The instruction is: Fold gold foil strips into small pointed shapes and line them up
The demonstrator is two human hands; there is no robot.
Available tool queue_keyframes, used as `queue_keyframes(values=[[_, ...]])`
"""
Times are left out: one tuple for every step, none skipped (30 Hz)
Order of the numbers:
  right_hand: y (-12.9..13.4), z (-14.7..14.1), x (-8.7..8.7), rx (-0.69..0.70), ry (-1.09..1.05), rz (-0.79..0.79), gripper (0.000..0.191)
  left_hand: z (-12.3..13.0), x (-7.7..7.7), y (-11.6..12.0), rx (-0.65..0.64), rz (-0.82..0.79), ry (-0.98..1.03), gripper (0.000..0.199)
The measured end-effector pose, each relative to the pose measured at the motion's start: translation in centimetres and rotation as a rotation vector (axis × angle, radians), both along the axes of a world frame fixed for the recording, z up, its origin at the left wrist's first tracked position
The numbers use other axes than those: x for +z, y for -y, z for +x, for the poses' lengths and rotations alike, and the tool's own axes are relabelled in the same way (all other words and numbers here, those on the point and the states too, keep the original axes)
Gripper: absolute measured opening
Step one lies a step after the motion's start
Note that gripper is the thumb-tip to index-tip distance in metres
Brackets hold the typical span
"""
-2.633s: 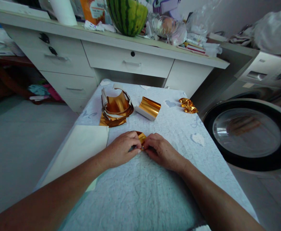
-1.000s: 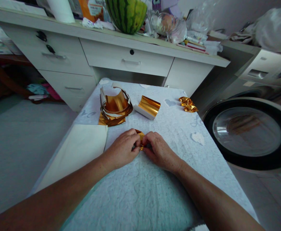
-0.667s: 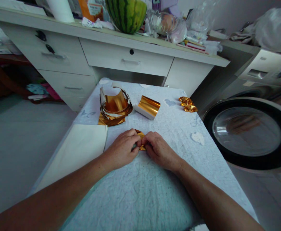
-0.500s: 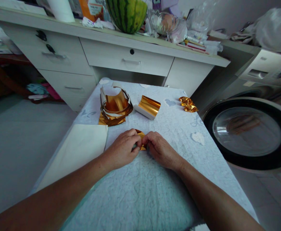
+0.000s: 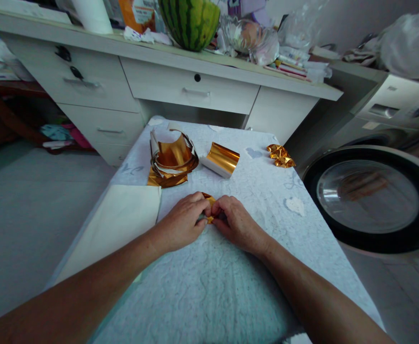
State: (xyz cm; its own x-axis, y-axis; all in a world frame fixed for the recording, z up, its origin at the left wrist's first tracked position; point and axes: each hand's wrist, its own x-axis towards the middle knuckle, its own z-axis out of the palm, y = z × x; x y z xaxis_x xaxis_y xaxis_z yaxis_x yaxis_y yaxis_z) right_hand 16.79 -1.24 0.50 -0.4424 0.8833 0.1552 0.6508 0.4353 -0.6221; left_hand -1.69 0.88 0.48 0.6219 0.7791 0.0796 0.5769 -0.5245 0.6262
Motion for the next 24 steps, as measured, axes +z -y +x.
queue_keyframes(values=[[0.0,-0.02,0.0,-0.001,-0.004,0.0,0.018,-0.01,0.02,0.01,0.001,-0.001,0.0,0.017],[-0.01,-0.03,-0.03,0.0,-0.009,0.0,0.019,-0.02,0.04,0.01,0.002,-0.004,-0.001,0.018],[-0.04,-0.04,-0.09,0.0,-0.014,0.002,0.019,-0.02,0.06,0.02,0.002,-0.009,-0.001,0.02],[-0.08,-0.05,-0.17,-0.003,-0.017,0.004,0.02,-0.01,0.06,0.02,0.002,-0.015,0.001,0.02],[-0.12,-0.05,-0.27,-0.006,-0.017,0.007,0.02,0.0,0.05,0.02,0.002,-0.021,0.005,0.021],[-0.17,-0.06,-0.37,-0.006,-0.018,0.01,0.02,0.02,0.03,0.02,0.001,-0.028,0.012,0.022],[-0.21,-0.07,-0.47,-0.006,-0.019,0.013,0.021,0.04,-0.01,0.01,-0.001,-0.033,0.022,0.023],[-0.24,-0.08,-0.54,-0.004,-0.021,0.016,0.021,0.05,-0.07,0.0,-0.003,-0.034,0.033,0.023],[-0.26,-0.08,-0.59,-0.003,-0.024,0.019,0.021,0.06,-0.13,-0.01,-0.003,-0.034,0.043,0.024],[-0.26,-0.08,-0.62,-0.001,-0.028,0.021,0.02,0.06,-0.2,-0.02,-0.003,-0.033,0.049,0.024],[-0.25,-0.08,-0.61,-0.001,-0.03,0.022,0.02,0.06,-0.26,-0.02,-0.004,-0.032,0.051,0.024],[-0.23,-0.08,-0.59,-0.004,-0.029,0.022,0.02,0.05,-0.32,-0.01,-0.002,-0.03,0.049,0.023],[-0.2,-0.09,-0.55,-0.008,-0.027,0.02,0.019,0.03,-0.36,0.01,-0.001,-0.029,0.041,0.022],[-0.17,-0.09,-0.51,-0.012,-0.023,0.017,0.019,0.02,-0.41,0.03,0.0,-0.025,0.033,0.022],[-0.14,-0.11,-0.47,-0.016,-0.017,0.015,0.018,0.0,-0.44,0.05,0.0,-0.02,0.025,0.022],[-0.12,-0.13,-0.45,-0.02,-0.012,0.013,0.018,-0.01,-0.46,0.06,-0.003,-0.013,0.018,0.023],[-0.1,-0.16,-0.43,-0.024,-0.005,0.014,0.018,-0.03,-0.48,0.08,-0.007,-0.007,0.014,0.024],[-0.07,-0.2,-0.44,-0.028,0.001,0.016,0.018,-0.04,-0.48,0.08,-0.013,-0.005,0.013,0.026],[-0.05,-0.26,-0.46,-0.029,0.006,0.021,0.018,-0.06,-0.48,0.08,-0.019,-0.008,0.016,0.027],[-0.02,-0.32,-0.49,-0.03,0.012,0.027,0.018,-0.08,-0.47,0.07,-0.023,-0.013,0.02,0.029],[0.01,-0.4,-0.53,-0.034,0.018,0.033,0.019,-0.1,-0.46,0.06,-0.028,-0.024,0.026,0.031],[0.05,-0.5,-0.57,-0.042,0.024,0.037,0.019,-0.13,-0.45,0.04,-0.027,-0.032,0.032,0.033],[0.09,-0.59,-0.62,-0.052,0.03,0.041,0.019,-0.17,-0.44,0.02,-0.029,-0.042,0.038,0.035],[0.12,-0.7,-0.67,-0.065,0.037,0.042,0.019,-0.22,-0.44,0.0,-0.029,-0.053,0.043,0.037]])
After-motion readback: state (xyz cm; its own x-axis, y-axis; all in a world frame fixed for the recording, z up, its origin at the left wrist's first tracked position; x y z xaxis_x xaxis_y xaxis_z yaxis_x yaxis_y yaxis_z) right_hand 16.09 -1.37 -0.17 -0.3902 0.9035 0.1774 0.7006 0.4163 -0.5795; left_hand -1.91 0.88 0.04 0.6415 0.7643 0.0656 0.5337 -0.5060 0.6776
